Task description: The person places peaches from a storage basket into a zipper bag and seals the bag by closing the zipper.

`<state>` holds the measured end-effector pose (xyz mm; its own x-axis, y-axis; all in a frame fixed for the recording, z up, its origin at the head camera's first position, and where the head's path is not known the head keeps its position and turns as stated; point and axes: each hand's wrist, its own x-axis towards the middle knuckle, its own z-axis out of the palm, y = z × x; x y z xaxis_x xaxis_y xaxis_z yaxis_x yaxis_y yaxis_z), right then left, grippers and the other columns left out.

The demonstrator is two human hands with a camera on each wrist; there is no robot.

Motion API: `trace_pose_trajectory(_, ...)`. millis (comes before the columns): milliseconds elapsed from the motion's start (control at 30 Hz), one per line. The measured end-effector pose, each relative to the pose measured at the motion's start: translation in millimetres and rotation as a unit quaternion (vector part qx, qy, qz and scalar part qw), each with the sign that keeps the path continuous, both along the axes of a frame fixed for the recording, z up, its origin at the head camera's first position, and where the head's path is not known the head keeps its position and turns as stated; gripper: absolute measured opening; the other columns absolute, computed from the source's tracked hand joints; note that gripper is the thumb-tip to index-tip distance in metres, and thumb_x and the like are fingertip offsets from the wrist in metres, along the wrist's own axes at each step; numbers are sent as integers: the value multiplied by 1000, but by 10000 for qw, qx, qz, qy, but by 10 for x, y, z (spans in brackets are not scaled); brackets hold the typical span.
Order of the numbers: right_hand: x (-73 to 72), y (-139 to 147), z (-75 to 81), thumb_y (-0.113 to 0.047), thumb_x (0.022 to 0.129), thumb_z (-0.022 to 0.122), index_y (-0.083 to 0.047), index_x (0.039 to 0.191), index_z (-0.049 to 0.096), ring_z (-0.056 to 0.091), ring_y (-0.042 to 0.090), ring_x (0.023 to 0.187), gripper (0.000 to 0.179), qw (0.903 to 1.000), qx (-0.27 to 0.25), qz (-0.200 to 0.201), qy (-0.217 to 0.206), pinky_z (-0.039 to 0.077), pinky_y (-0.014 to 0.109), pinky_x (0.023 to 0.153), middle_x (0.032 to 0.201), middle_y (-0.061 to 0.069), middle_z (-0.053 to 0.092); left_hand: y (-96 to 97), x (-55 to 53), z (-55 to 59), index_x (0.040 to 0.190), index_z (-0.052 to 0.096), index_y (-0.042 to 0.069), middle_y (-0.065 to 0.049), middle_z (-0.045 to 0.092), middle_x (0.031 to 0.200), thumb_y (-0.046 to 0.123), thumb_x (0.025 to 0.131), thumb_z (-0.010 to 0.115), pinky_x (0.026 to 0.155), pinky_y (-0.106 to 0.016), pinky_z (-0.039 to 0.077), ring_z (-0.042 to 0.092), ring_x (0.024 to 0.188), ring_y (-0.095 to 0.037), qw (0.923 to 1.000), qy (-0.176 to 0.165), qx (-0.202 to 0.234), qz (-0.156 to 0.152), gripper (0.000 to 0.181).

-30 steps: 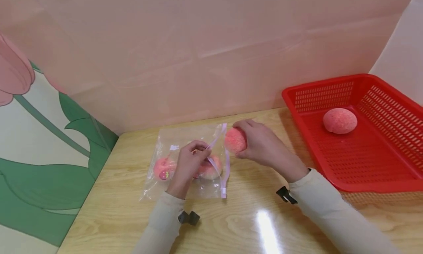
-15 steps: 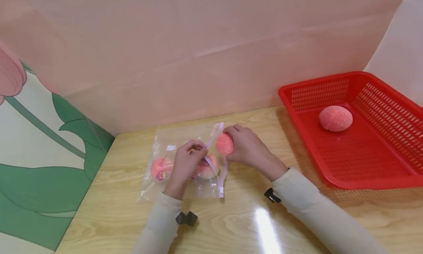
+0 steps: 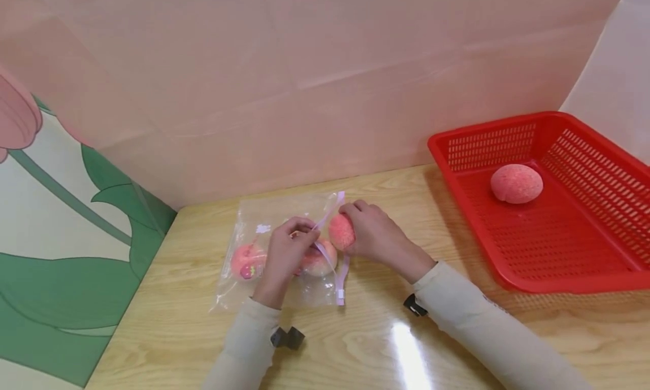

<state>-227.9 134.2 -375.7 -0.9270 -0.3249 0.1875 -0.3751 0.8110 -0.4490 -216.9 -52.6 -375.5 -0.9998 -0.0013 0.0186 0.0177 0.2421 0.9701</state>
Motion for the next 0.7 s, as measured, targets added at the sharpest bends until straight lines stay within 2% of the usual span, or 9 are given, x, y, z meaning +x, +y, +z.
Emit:
trace_pose_trajectory(200,30,27,24,-22,57,90,-10,123,57,60,27,97,75,9993,-74,356,18,54,46,84,113,10,61,13,6,8,95,66,-1,-15,66,85,3,84,66,55,-31,60,63,53,-9,9998,-55,199,40,11)
trace_pose_trajectory(367,49,41,60,-22,56,90,-12,123,58,62,23,92,74,9974,-103,655,-293,55,42,78,112,9,62,13,1,2,96,65,-2,-13,66,84,2,85,65,55,-31,60,62,52,-10,9995,-134,294,11,12)
trace_pose_trajectory(467,45,36,67,-22,57,88,-12,123,58,62,23,90,73,9975,-116,600,-347,55,41,76,112,9,62,12,-10,-13,96,65,-3,-12,66,84,3,85,66,54,-30,60,62,51,-10,9996,-133,265,-7,13)
trace_pose_trajectory(700,27,-33,-10,-23,58,87,-11,121,59,61,25,92,70,9995,-185,257,-87,54,43,79,111,10,61,4,-15,-28,96,66,-3,-14,66,83,3,85,65,54,-30,60,61,50,-9,9996,-103,247,-52,12)
